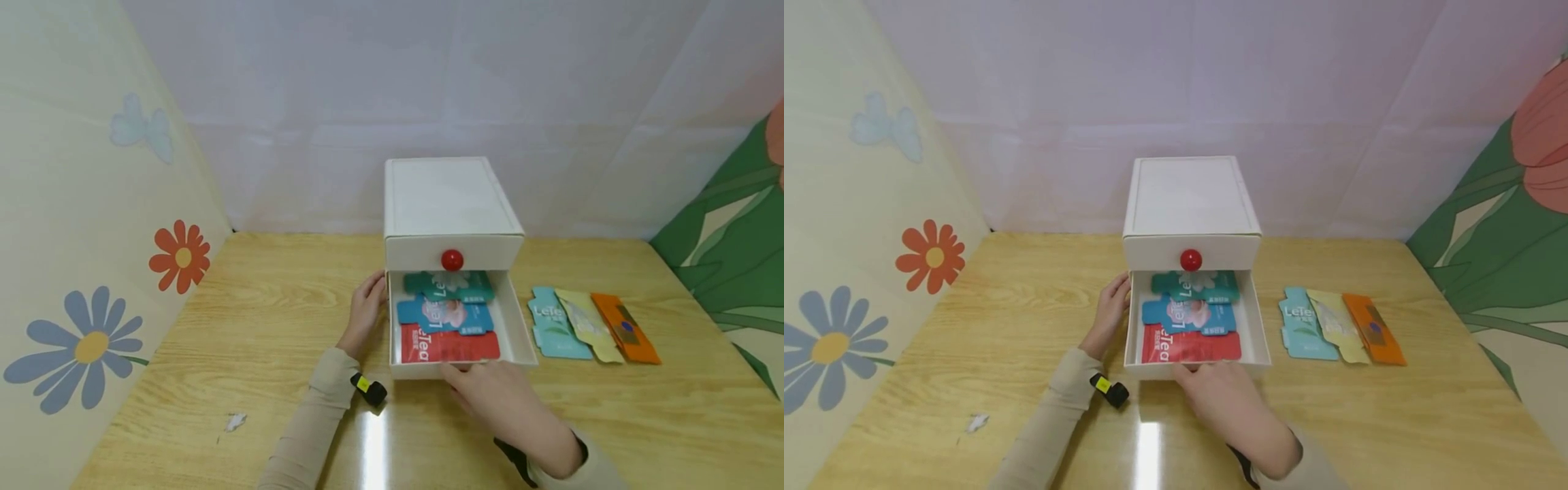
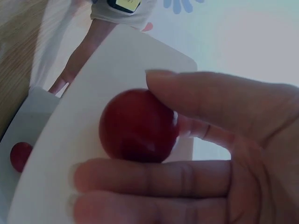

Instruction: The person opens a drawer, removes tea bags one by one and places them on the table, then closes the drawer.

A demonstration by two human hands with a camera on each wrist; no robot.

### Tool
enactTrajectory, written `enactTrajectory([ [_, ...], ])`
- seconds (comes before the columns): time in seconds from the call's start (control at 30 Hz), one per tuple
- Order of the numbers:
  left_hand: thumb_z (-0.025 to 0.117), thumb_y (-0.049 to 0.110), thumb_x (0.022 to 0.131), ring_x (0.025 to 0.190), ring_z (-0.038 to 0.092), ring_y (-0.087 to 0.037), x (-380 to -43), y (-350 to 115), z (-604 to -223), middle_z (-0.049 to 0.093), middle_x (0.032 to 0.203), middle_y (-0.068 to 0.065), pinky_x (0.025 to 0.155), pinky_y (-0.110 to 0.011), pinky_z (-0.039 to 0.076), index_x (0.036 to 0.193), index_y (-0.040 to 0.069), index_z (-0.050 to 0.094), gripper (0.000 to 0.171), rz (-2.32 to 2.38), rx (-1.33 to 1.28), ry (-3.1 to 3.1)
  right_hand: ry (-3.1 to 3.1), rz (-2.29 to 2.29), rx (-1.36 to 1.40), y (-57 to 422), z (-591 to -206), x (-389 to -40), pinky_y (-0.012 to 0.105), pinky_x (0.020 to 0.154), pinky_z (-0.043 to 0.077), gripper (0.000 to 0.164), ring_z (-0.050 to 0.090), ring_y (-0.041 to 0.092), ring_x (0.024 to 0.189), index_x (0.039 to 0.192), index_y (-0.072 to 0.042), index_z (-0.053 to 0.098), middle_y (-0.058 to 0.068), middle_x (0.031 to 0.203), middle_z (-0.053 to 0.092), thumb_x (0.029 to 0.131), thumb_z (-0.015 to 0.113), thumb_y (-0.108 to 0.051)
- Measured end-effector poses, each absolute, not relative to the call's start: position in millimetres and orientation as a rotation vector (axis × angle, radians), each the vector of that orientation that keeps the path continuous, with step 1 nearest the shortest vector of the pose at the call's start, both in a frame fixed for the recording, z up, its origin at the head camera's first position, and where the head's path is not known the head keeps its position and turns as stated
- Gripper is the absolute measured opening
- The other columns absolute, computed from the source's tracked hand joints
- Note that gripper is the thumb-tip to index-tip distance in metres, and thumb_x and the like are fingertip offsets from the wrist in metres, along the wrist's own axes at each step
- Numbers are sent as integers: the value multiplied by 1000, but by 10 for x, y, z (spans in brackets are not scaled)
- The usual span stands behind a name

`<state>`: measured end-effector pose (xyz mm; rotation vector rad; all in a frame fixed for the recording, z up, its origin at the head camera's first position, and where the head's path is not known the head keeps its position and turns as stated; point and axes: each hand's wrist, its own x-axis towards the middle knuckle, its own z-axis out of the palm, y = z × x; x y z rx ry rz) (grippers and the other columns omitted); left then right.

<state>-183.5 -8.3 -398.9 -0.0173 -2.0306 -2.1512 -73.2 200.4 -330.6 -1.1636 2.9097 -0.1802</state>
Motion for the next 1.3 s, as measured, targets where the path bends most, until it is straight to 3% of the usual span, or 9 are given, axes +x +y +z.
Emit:
enactTrajectory([
  [0.33, 41, 5, 96, 106, 54, -30, -1845, -82, -4004, 50, 122, -28, 86, -34, 49, 120, -16, 48, 32, -2145, -29, -2028, 2815, -242, -1144, 2013, -3298, -706, 19, 42, 28, 18, 33, 7, 44, 94, -17, 58, -9, 50, 34, 81, 69, -22],
  [0.6, 43, 8, 96, 104, 55, -26, -1994, -110, -4233, 51, 123, -25, 86, -32, 49, 122, -12, 49, 33, -2190, 10, -1985, 2743, -299, -1109, 2018, -3282, -692, 19, 44, 30, 18, 34, 6, 46, 98, -17, 60, -11, 51, 36, 82, 68, -21],
  [0.77, 42, 7, 96, 104, 55, -28, -1953, -98, -4170, 51, 123, -26, 86, -33, 49, 121, -13, 49, 34, -2161, 0, -2003, 2717, -303, -1085, 2049, -3237, -711, 20, 46, 32, 25, 36, 5, 47, 102, -15, 64, -12, 52, 39, 81, 68, -28],
  [0.9, 41, 6, 96, 108, 53, -32, -1854, -85, -4006, 49, 124, -27, 88, -34, 48, 122, -14, 48, 33, -2162, -10, -2032, 2706, -459, -1188, 2189, -3174, -756, 17, 44, 30, 24, 34, 0, 46, 92, -15, 66, -15, 52, 35, 84, 63, -37],
  [1.07, 41, 6, 96, 105, 55, -30, -1877, -90, -4033, 50, 122, -28, 87, -33, 49, 121, -15, 48, 33, -2163, -19, -2018, 2847, -688, -1363, 2369, -3139, -865, 13, 41, 28, 12, 31, -6, 46, 90, -16, 66, -20, 53, 35, 85, 64, -27],
  [1.17, 41, 6, 96, 102, 56, -27, -1929, -100, -4122, 51, 122, -27, 86, -32, 49, 121, -14, 48, 33, -2158, -27, -2013, 2994, -682, -1376, 2443, -3142, -951, 14, 41, 30, 26, 33, -4, 48, 96, -13, 67, -19, 55, 40, 88, 59, -35],
  [1.3, 40, 7, 97, 103, 56, -27, -1958, -103, -4189, 51, 123, -26, 87, -33, 49, 123, -13, 47, 34, -2138, -38, -2021, 3118, -695, -1437, 2488, -3199, -1072, 16, 43, 38, 43, 46, 2, 53, 100, -7, 67, -7, 67, 58, 92, 47, -44],
])
